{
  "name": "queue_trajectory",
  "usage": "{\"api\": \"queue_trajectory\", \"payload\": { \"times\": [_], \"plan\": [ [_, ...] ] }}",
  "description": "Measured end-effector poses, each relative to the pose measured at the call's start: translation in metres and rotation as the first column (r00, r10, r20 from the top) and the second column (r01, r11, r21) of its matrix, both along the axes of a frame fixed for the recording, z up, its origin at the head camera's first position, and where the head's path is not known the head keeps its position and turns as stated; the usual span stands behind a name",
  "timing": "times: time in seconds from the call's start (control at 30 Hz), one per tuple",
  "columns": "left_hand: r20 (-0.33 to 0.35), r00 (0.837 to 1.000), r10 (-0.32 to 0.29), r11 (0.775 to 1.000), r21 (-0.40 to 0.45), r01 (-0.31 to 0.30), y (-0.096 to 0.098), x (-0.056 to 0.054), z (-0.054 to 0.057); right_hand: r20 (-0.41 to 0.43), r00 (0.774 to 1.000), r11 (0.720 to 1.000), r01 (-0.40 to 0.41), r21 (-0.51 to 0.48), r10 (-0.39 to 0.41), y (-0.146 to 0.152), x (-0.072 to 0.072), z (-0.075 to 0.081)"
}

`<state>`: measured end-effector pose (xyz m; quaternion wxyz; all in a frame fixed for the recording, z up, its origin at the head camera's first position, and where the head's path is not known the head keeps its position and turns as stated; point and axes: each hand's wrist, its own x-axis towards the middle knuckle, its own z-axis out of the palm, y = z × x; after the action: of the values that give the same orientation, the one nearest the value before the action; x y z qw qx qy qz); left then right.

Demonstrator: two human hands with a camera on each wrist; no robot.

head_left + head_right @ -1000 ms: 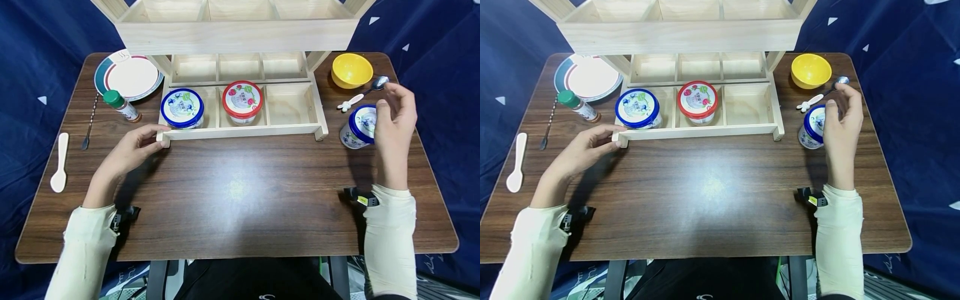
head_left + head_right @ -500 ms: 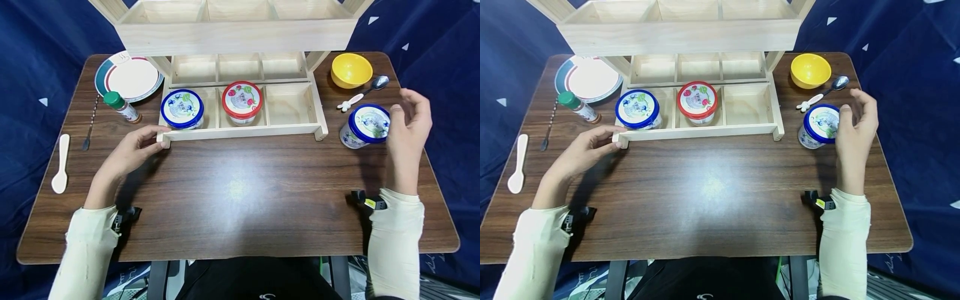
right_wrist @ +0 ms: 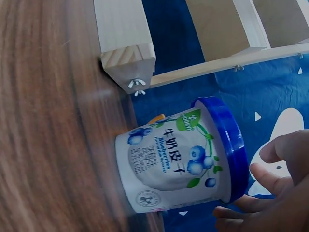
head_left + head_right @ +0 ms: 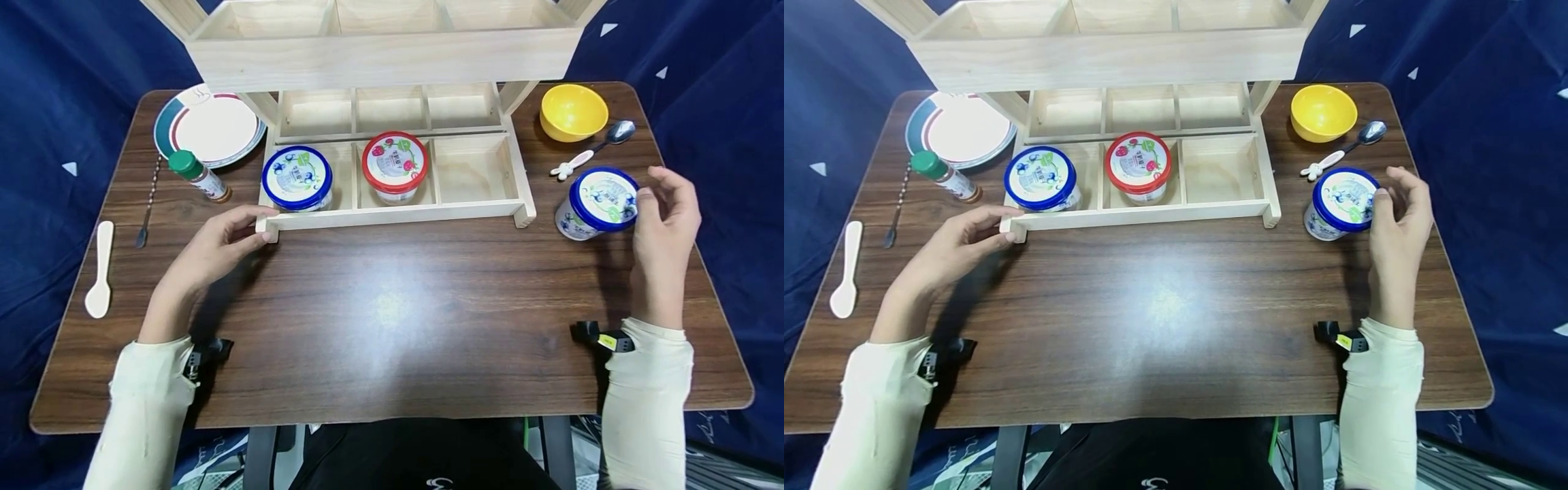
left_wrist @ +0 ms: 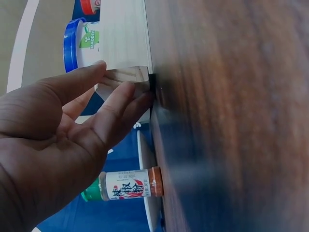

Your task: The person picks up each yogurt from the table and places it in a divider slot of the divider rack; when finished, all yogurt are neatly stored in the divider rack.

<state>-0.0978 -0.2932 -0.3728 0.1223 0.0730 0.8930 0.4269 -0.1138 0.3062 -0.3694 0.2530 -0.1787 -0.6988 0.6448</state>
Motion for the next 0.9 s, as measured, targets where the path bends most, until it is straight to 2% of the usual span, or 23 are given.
{"api": "queue_trajectory", "payload": {
  "times": [0.47,0.63,0.83,0.9],
  "plan": [
    [0.014,1.0,0.007,0.999,0.033,-0.007,0.001,0.0,-0.001,-0.002,1.0,0.983,-0.025,-0.179,0.026,-0.001,0.004,-0.012],
    [0.038,0.999,0.024,1.0,0.01,-0.025,0.0,0.001,0.0,0.01,0.999,0.977,-0.04,-0.211,0.043,-0.001,0.003,-0.017],
    [0.018,1.0,0.012,1.0,0.02,-0.012,0.0,0.001,0.0,0.032,0.998,0.976,-0.053,-0.21,0.061,0.0,0.004,-0.022],
    [0.017,1.0,0.014,1.0,0.022,-0.015,0.0,0.001,-0.001,0.049,0.996,0.968,-0.064,-0.243,0.078,0.0,0.005,-0.022]
  ]
}}
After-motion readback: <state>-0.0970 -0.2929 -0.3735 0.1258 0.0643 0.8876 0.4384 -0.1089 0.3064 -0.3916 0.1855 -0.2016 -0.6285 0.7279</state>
